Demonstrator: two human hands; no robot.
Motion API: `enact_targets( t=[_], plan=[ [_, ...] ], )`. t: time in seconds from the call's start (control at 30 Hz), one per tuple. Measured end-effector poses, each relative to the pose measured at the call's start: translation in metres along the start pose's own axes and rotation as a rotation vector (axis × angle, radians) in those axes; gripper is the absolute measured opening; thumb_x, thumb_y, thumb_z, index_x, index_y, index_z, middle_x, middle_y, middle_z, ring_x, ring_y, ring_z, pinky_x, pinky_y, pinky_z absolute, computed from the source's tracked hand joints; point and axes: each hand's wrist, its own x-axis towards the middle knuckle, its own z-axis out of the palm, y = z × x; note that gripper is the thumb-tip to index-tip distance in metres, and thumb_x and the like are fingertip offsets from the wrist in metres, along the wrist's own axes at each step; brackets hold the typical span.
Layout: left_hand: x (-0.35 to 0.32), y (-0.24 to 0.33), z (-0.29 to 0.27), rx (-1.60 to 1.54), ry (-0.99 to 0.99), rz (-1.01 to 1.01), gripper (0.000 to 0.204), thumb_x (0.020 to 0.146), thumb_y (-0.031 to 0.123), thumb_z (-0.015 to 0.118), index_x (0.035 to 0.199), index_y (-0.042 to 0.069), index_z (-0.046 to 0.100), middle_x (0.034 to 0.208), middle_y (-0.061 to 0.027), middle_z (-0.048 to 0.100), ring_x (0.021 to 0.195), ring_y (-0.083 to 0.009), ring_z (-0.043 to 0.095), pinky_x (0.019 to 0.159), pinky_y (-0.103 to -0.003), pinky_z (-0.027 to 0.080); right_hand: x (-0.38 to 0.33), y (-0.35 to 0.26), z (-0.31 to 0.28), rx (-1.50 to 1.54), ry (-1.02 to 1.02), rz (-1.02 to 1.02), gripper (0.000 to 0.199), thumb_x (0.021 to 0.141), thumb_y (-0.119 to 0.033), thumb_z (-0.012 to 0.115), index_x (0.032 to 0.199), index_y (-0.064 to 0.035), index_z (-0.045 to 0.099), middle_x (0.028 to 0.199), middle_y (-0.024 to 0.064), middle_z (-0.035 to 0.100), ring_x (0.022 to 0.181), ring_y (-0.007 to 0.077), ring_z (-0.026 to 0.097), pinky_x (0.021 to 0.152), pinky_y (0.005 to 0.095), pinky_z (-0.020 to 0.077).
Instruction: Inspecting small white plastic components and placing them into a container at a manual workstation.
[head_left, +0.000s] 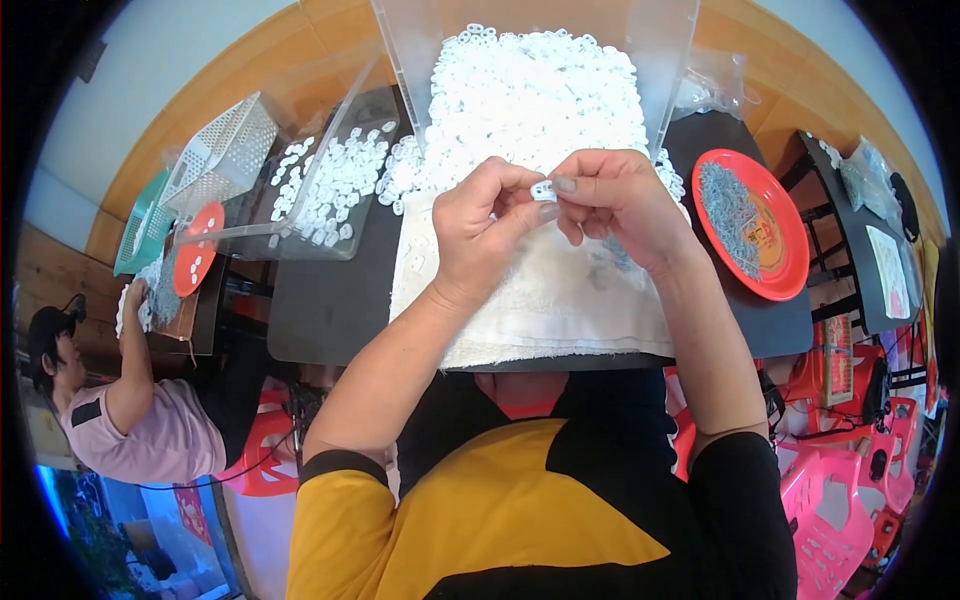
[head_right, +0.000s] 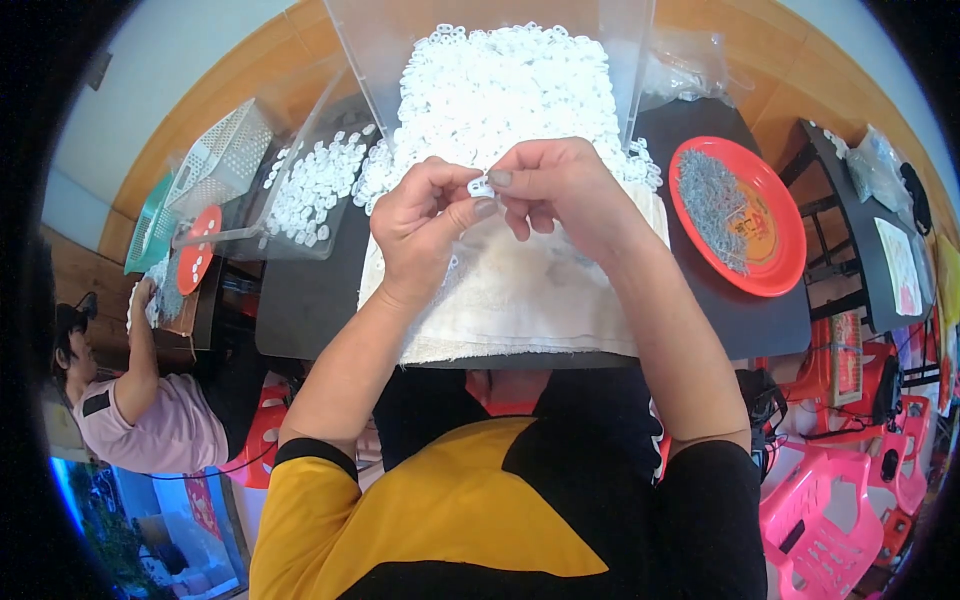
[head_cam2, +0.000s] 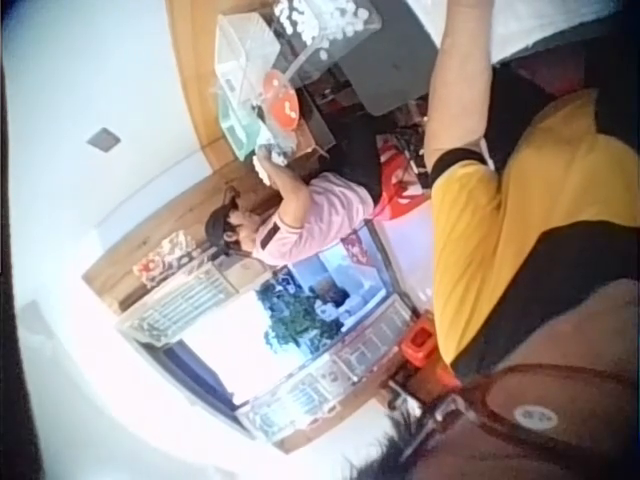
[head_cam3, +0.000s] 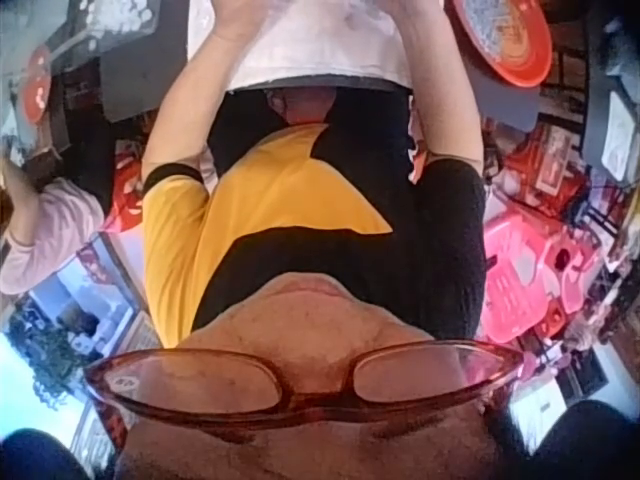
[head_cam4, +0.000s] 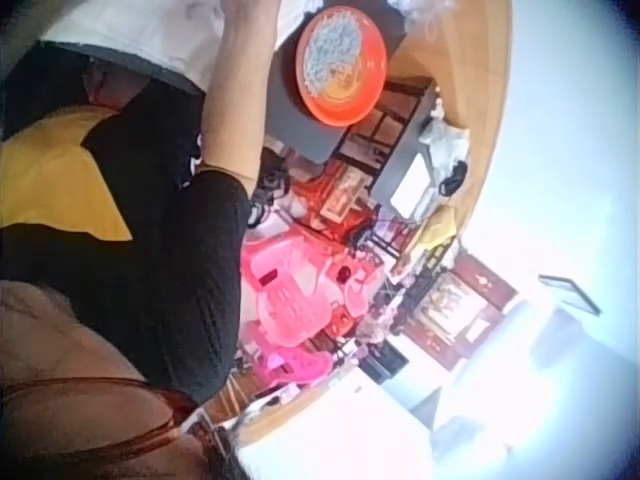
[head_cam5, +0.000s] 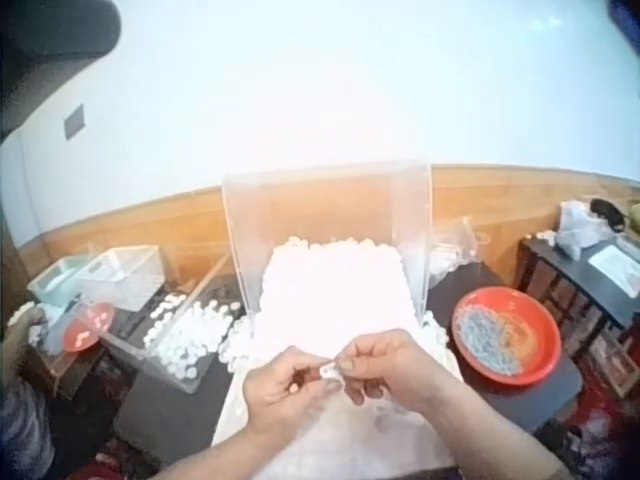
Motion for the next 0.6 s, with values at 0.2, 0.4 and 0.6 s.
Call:
enact_targets(
  t=[0.2,0.4,0.6],
  plan=[
    [0.000,0.011,-0.006,-0.069,0.079,-0.061,0.022,0.074,0.002,0.077,0.092,0.002,0.065,0.075,0.0017,0.059,0.065,-0.0057,0.054,0.057,-0.020,0.044,0.001,-0.003,0.003,0.031,0.035,-0.013,0.017,0.090,-0.015,0.062,0.088,0.0012,0.065,0.062,0.0003,0.052,0.054,0.0125,0.056,0.046,0.0206,0.0327],
    [0.049,0.078,-0.080,0.261,0.540,0.195,0.018,0.077,0.004,0.076,0.093,0.001,0.069,0.073,-0.0018,0.063,0.055,-0.0045,0.051,0.046,-0.017,0.038,0.000,-0.002,-0.022,0.058,0.178,-0.099,0.021,0.093,-0.015,0.059,0.095,0.0064,0.061,0.062,0.0012,0.049,0.056,0.0147,0.055,0.046,0.0219,0.0315],
    [0.060,0.058,-0.149,1.000,0.264,0.267,0.022,0.074,0.001,0.072,0.096,0.003,0.069,0.080,-0.0039,0.058,0.069,-0.0128,0.057,0.062,-0.027,0.046,0.003,-0.006,-0.017,0.059,0.171,-0.174,0.022,0.094,-0.014,0.056,0.097,0.0077,0.058,0.063,0.0018,0.048,0.057,0.0147,0.054,0.047,0.0212,0.0318]
  ],
)
